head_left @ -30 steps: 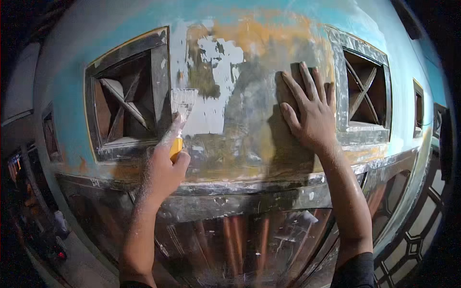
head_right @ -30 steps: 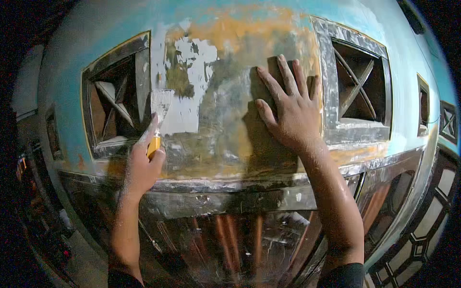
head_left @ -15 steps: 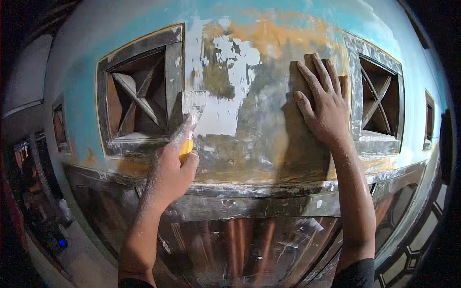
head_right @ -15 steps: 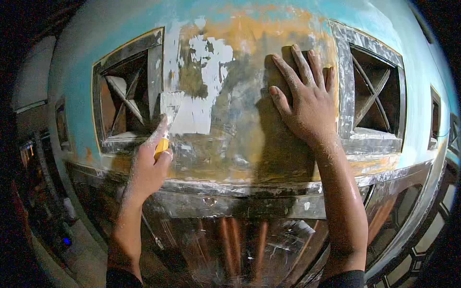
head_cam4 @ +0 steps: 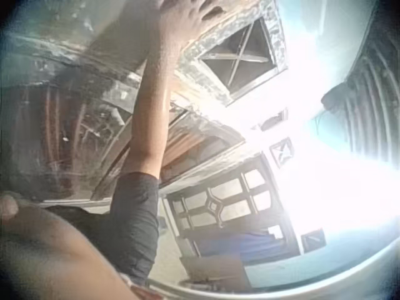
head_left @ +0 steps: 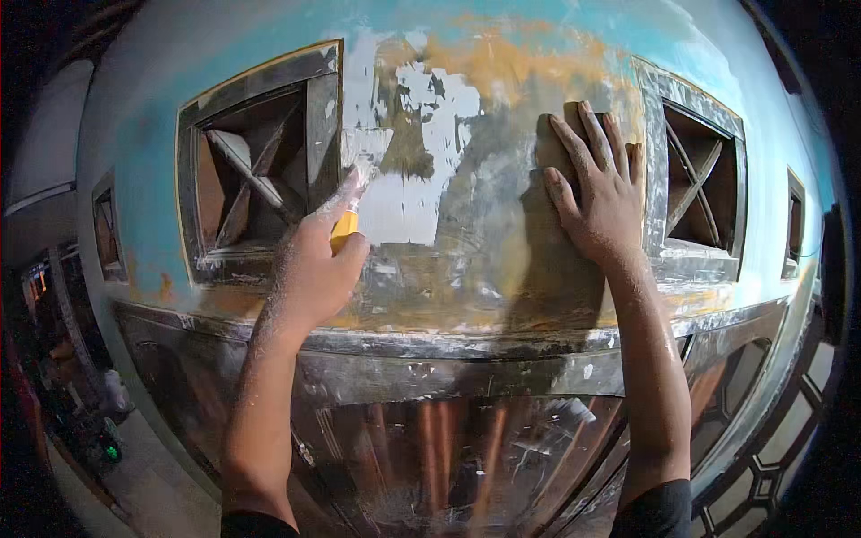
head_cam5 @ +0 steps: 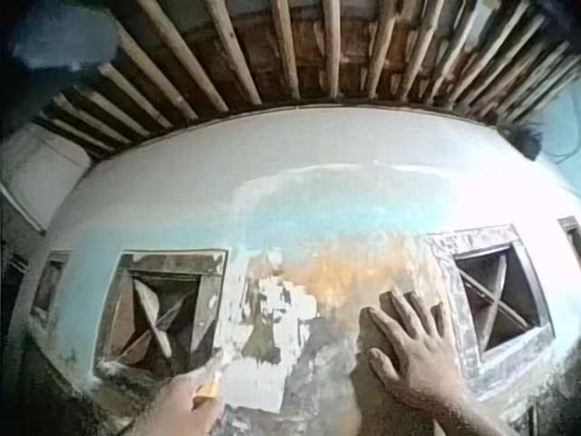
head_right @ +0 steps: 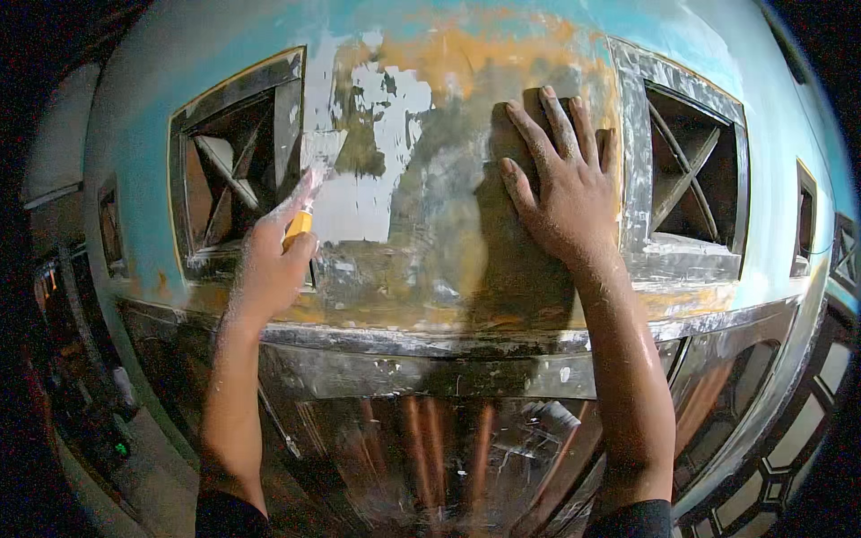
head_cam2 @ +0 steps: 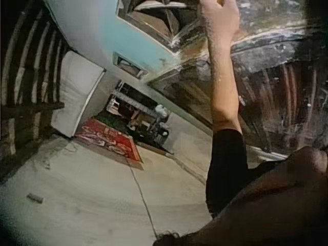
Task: The person applies filler to the wall around window frames using a putty knife.
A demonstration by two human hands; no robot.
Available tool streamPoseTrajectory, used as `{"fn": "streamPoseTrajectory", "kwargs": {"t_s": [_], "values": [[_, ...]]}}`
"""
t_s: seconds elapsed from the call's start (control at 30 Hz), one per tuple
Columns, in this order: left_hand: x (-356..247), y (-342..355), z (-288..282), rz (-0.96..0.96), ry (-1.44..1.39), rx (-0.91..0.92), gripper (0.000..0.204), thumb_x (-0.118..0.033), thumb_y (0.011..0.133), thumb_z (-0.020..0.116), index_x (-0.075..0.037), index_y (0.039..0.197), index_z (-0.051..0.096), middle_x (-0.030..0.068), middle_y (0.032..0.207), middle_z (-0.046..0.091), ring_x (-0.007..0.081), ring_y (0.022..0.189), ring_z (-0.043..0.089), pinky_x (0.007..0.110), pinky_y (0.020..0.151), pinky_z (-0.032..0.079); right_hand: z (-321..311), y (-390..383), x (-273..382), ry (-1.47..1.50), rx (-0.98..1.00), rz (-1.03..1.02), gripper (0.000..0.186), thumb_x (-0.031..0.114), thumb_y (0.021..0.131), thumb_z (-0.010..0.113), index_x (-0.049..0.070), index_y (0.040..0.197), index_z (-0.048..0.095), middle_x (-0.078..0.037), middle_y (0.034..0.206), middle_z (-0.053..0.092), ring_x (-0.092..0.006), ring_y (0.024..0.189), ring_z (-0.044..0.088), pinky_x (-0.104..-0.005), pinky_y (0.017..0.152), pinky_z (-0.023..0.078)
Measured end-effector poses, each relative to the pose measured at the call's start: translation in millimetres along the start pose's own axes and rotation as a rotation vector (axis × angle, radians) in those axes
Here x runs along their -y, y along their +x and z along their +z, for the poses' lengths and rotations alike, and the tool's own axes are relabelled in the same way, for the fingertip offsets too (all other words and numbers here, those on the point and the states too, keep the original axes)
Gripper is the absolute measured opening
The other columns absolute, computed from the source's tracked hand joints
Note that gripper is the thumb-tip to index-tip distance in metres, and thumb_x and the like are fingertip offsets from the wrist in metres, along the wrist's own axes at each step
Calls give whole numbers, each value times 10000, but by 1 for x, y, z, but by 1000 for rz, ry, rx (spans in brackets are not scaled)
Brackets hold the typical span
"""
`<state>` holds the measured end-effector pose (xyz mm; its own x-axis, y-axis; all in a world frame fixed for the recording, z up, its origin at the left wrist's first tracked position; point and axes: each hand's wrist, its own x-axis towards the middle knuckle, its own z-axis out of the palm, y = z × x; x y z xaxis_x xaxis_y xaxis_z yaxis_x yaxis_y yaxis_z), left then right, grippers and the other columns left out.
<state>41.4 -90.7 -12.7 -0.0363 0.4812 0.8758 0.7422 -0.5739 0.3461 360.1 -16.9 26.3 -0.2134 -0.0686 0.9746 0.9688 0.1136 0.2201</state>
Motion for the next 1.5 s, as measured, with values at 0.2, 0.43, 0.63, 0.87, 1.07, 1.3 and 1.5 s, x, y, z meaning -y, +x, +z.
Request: {"fn": "streamPoseTrajectory", "kwargs": {"t_s": [0.2, 0.43, 0.63, 0.87, 1.07, 1.3, 1.5], "values": [[18, -5, 15, 86, -16, -42, 642, -148, 894, 579, -136, 1530, 486, 212, 843, 671, 228, 698, 654, 389, 697, 527, -1, -5, 2, 11, 8, 18, 591, 447, 1002, 542, 333, 1567, 410, -54, 1670, 314, -343, 1555, 224, -619, 1239, 146], [-7, -10, 13, 39, -50, 19, 643, -98, 928, 514, -110, 1566, 432, 93, 787, 616, 122, 646, 514, 318, 622, 461, -5, -8, -3, 24, 31, 23, 598, 437, 1002, 539, 316, 1572, 402, -57, 1679, 288, -346, 1560, 207, -618, 1244, 125], [-11, 18, -15, 17, 129, 42, 639, -104, 900, 533, -125, 1536, 481, 109, 772, 617, 154, 652, 520, 322, 653, 473, -3, -11, 0, 32, 40, 34, 589, 444, 1009, 537, 329, 1571, 402, -45, 1680, 288, -349, 1560, 206, -614, 1250, 118], [-6, -10, -5, 29, 246, 82, 669, -161, 920, 593, -168, 1568, 426, 240, 838, 658, 293, 718, 640, 407, 722, 519, -4, -14, -1, 17, 57, 41, 593, 441, 1007, 540, 346, 1574, 391, -39, 1683, 281, -344, 1562, 203, -605, 1252, 126], [-17, 31, -32, 25, 469, 3, 626, -203, 961, 554, -216, 1570, 411, 288, 934, 672, 424, 822, 681, 516, 807, 524, -4, -15, 0, 3, 57, 39, 605, 436, 999, 544, 330, 1576, 393, -47, 1680, 285, -342, 1560, 205, -614, 1249, 115], [-35, 66, -38, 80, 528, 3, 612, -238, 972, 525, -216, 1572, 405, 282, 879, 675, 433, 837, 679, 517, 800, 520, -3, -15, -1, 14, 60, 38, 608, 433, 996, 550, 327, 1574, 398, -51, 1678, 291, -337, 1562, 202, -610, 1250, 108], [-41, 101, -42, 63, 568, 20, 638, -344, 952, 544, -173, 1556, 426, 265, 1008, 710, 433, 984, 691, 519, 890, 546, -6, -15, 0, 36, 51, 36, 610, 424, 988, 564, 324, 1568, 407, -57, 1673, 302, -352, 1554, 220, -612, 1245, 124]]}}
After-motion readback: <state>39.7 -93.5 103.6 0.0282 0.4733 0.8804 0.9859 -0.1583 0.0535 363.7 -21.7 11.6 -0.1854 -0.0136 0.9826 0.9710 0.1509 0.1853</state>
